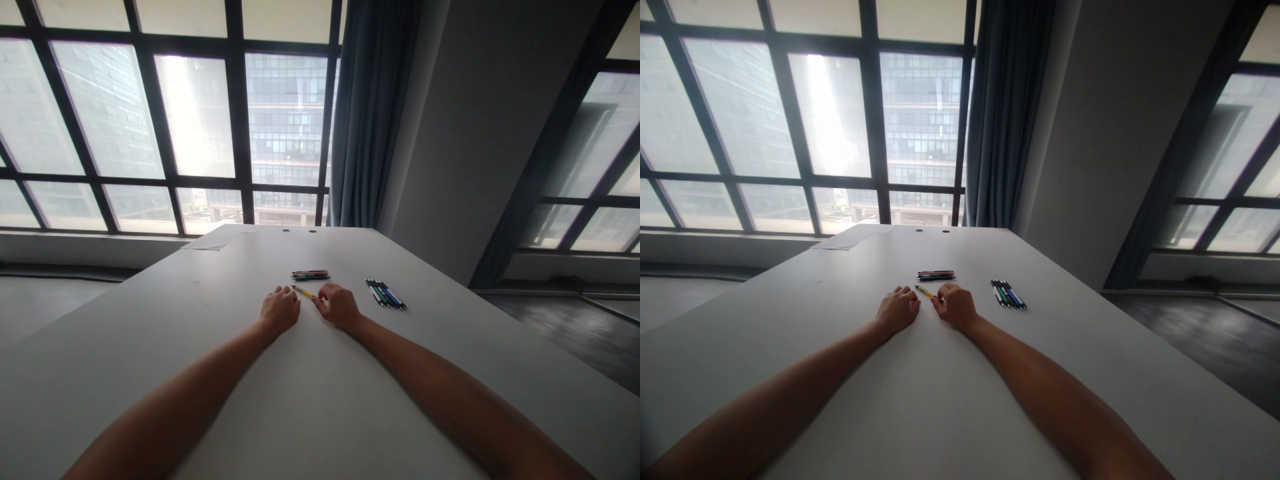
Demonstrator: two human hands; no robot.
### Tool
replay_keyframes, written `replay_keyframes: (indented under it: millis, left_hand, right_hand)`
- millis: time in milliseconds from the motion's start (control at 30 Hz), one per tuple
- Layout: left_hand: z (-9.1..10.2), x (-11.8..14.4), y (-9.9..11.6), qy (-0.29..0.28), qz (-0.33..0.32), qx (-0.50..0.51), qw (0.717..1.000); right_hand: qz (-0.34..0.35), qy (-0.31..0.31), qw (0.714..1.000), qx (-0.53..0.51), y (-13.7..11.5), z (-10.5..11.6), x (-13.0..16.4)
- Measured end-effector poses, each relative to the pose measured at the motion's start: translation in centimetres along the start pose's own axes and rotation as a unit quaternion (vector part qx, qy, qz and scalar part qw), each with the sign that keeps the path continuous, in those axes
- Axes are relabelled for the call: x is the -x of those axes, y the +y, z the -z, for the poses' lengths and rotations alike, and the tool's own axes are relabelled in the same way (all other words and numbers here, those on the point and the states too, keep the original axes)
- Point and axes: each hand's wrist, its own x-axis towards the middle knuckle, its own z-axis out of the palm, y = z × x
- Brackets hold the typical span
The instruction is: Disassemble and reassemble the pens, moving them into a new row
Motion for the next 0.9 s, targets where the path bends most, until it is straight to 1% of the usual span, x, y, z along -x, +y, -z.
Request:
replay_keyframes:
  millis: [67,167,233,300,367,433,467,533,633,767,900]
  left_hand:
    - [0.0,0.0,0.0,-0.001,0.0,0.003,1.0]
    - [0.0,-0.1,0.0,-0.006,-0.002,0.01,1.0]
    - [-0.2,-0.1,0.0,0.007,-0.007,0.018,1.0]
    - [-0.3,-0.1,-0.1,0.03,-0.027,0.03,0.999]
    - [-0.4,-0.1,-0.3,0.049,-0.065,0.048,0.996]
    - [-0.5,-0.1,-0.4,0.05,-0.102,0.067,0.991]
    - [-0.5,-0.2,-0.5,0.045,-0.113,0.074,0.99]
    - [-0.5,-0.3,-0.5,0.027,-0.114,0.082,0.99]
    - [-0.5,-0.3,-0.6,0.0,-0.093,0.084,0.992]
    - [-0.4,-0.3,-0.6,-0.021,-0.09,0.07,0.993]
    - [-0.3,-0.2,-0.5,-0.016,-0.082,0.07,0.994]
  right_hand:
    - [-0.023,0.015,1.0,0.006,0.7,-0.4,-0.2]
    - [-0.043,-0.003,0.999,0.007,1.6,-1.0,-0.4]
    - [-0.045,-0.015,0.999,-0.002,1.8,-1.1,-0.5]
    - [-0.033,-0.021,0.999,-0.019,1.8,-1.1,-0.5]
    - [-0.004,-0.027,0.999,-0.044,1.7,-1.0,-0.4]
    - [0.027,-0.027,0.997,-0.064,1.6,-0.9,-0.4]
    - [0.031,-0.021,0.997,-0.065,1.6,-0.8,-0.4]
    - [0.001,-0.003,0.999,-0.038,1.7,-0.6,-0.5]
    - [-0.062,0.015,0.997,0.042,2.3,-0.2,-0.6]
    - [-0.079,-0.003,0.99,0.113,3.0,0.2,-0.6]
    - [-0.097,-0.032,0.987,0.123,3.1,0.2,-0.6]
